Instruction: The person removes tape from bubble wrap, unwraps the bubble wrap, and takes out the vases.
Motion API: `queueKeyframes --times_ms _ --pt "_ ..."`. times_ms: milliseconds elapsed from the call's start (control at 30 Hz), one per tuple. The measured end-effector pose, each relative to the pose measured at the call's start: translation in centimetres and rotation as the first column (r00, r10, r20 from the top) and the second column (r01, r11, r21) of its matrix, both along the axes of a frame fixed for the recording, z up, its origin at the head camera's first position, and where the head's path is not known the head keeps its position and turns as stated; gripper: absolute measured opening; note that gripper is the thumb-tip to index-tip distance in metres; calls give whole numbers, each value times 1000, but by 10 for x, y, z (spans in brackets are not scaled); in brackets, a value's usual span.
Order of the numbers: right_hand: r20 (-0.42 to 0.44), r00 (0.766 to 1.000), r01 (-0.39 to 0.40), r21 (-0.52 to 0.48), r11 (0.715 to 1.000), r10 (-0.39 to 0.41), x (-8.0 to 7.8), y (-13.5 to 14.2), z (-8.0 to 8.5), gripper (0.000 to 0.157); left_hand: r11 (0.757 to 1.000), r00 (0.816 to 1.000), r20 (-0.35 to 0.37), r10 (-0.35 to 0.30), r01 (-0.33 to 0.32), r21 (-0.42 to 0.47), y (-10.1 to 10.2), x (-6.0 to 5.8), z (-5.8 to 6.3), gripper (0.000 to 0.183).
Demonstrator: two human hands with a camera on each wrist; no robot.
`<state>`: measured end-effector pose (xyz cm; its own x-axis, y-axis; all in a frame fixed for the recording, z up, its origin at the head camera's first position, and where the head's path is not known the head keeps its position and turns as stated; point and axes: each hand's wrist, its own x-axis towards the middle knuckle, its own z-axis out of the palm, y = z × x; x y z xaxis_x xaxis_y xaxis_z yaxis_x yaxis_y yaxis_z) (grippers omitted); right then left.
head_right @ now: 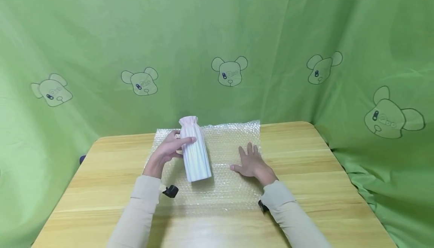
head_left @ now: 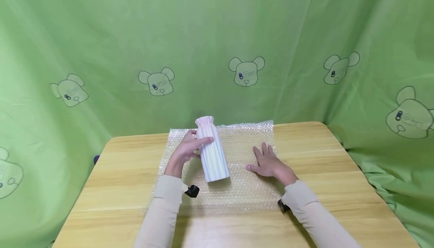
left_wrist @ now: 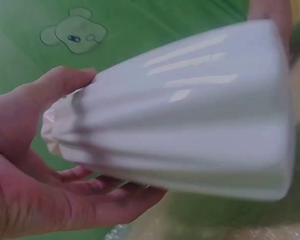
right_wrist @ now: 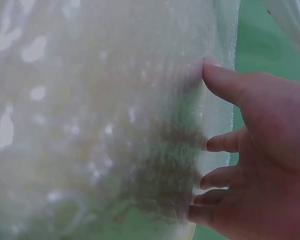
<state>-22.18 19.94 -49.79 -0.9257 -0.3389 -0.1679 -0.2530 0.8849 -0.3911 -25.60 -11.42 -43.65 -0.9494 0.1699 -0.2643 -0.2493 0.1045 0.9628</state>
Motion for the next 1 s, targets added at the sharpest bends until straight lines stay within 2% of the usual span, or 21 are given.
queueKeyframes --times_ms 167,333,533,667,733,900,1000 --pt "-13 1000 -7 36 999 8 0 2 2 90 996 988 -129 85 -87 -11 5 -2 7 86" --pt "-42 999 -5 45 999 7 2 3 2 89 990 951 -275 139 -140 15 9 -5 9 84" --pt "-51 999 -17 46 999 19 8 3 4 89 977 909 -358 211 -208 49 13 -10 7 82" --pt "-75 997 -24 45 999 27 13 3 3 88 975 870 -442 218 -209 69 14 -15 8 83" --pt "-83 996 -27 44 999 30 17 3 4 88 975 858 -465 218 -207 76 14 -17 7 83" --pt "-73 997 -31 23 999 32 27 4 8 86 976 843 -492 218 -200 91 16 -26 5 85" --pt "-60 998 -18 22 1000 19 32 8 12 86 983 841 -508 184 -166 82 21 -33 5 86"
